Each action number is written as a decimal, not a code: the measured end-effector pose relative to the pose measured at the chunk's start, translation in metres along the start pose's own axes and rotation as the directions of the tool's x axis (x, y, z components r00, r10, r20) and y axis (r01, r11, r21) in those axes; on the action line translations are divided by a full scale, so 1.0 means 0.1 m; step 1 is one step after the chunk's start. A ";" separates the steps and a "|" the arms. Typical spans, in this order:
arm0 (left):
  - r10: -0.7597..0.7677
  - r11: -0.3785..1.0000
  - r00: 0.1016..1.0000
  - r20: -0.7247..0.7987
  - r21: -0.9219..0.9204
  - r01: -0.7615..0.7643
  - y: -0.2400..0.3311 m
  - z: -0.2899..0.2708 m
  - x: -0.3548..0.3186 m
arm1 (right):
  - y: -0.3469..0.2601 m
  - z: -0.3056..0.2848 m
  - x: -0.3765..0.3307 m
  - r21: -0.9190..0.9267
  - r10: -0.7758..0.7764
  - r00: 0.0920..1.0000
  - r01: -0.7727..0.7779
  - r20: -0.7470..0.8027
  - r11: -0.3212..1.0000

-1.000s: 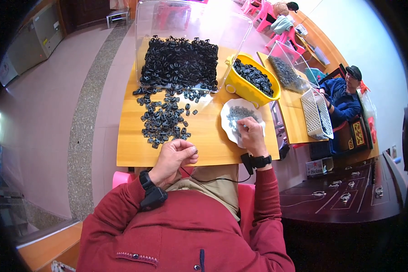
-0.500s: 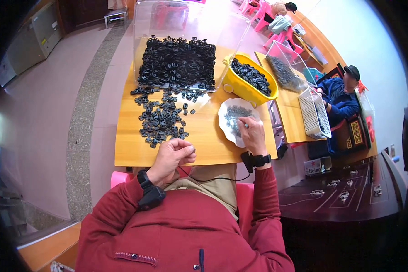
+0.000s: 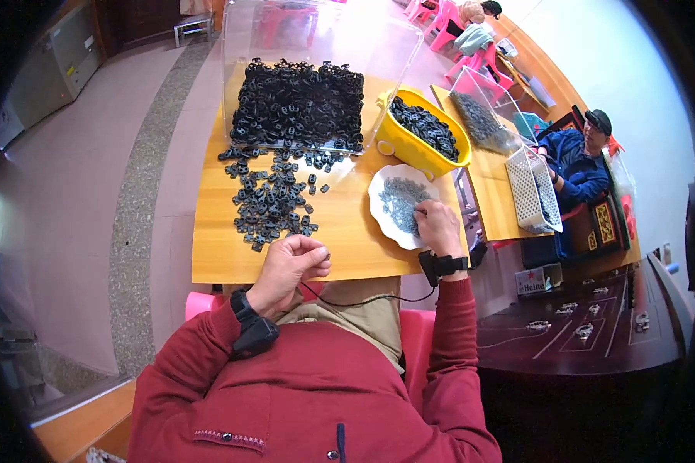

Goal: The person picks up a black plastic piece and a small metal pin, inserts the pin into the piece, and places the assembled unit into a white plate.

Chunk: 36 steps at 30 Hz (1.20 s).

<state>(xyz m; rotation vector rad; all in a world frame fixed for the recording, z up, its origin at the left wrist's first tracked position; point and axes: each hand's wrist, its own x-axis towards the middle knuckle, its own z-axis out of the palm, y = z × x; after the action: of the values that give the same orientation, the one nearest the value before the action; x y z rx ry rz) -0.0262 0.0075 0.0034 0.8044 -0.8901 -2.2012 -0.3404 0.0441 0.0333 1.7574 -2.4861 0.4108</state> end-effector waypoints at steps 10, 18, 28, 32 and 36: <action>-0.009 1.000 1.000 0.003 -0.002 0.009 0.02 0.00 -0.01 | -0.01 0.11 0.00 0.245 -0.045 0.991 0.075 -0.128 0.967; 0.044 0.998 0.999 0.011 -0.035 -0.043 -0.04 -0.01 -0.01 | -0.17 0.11 -0.07 0.766 0.054 0.986 0.086 -0.156 0.637; 0.006 1.000 0.997 0.071 0.024 -0.007 -0.03 0.03 -0.03 | -1.17 0.11 -0.58 0.961 -0.160 0.949 -0.260 0.272 0.095; 0.006 0.999 0.993 0.116 -0.033 -0.002 -0.04 0.00 -0.02 | -1.32 0.16 -0.64 0.972 -0.180 0.955 -0.223 0.234 0.078; 0.005 0.995 0.990 0.144 -0.103 0.011 -0.04 -0.01 -0.04 | -1.33 0.22 -0.68 0.978 -0.168 0.964 -0.194 0.205 0.079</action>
<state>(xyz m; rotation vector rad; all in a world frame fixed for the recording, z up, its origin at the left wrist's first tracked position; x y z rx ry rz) -0.0240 0.0118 0.0009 0.6040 -0.8348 -2.3107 -0.1910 0.0592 0.0210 2.0913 -2.3551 2.6631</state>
